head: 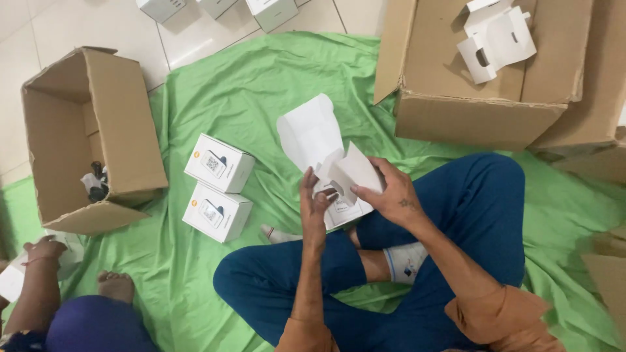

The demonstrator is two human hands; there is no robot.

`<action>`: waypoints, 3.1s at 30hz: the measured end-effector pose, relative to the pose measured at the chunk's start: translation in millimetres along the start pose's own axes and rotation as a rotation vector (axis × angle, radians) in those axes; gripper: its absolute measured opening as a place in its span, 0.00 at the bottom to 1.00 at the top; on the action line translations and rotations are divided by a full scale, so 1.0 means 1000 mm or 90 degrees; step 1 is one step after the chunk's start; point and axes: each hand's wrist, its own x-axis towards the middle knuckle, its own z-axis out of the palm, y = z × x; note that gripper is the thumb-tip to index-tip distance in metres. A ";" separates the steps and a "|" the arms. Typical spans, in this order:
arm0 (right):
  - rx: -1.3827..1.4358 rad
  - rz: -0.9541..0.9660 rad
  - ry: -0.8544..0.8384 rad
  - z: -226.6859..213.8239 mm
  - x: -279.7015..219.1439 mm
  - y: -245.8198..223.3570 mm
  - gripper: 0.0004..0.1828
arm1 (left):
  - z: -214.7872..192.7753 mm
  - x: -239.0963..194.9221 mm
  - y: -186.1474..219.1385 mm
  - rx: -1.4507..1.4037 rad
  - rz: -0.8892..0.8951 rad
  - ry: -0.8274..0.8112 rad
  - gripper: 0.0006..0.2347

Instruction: The person unpacks small electronic device boxes from cardboard containers and organizes them into structured groups.

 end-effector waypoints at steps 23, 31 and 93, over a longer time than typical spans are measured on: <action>0.160 -0.021 0.444 -0.152 0.040 0.143 0.29 | 0.177 0.123 0.071 0.278 0.104 -0.243 0.19; 0.063 -0.126 -0.076 0.084 0.021 0.093 0.22 | -0.015 0.037 -0.071 0.639 0.082 -0.225 0.12; 0.605 -0.060 0.130 -0.131 -0.148 0.100 0.18 | 0.069 -0.014 -0.032 0.288 -0.189 -0.193 0.09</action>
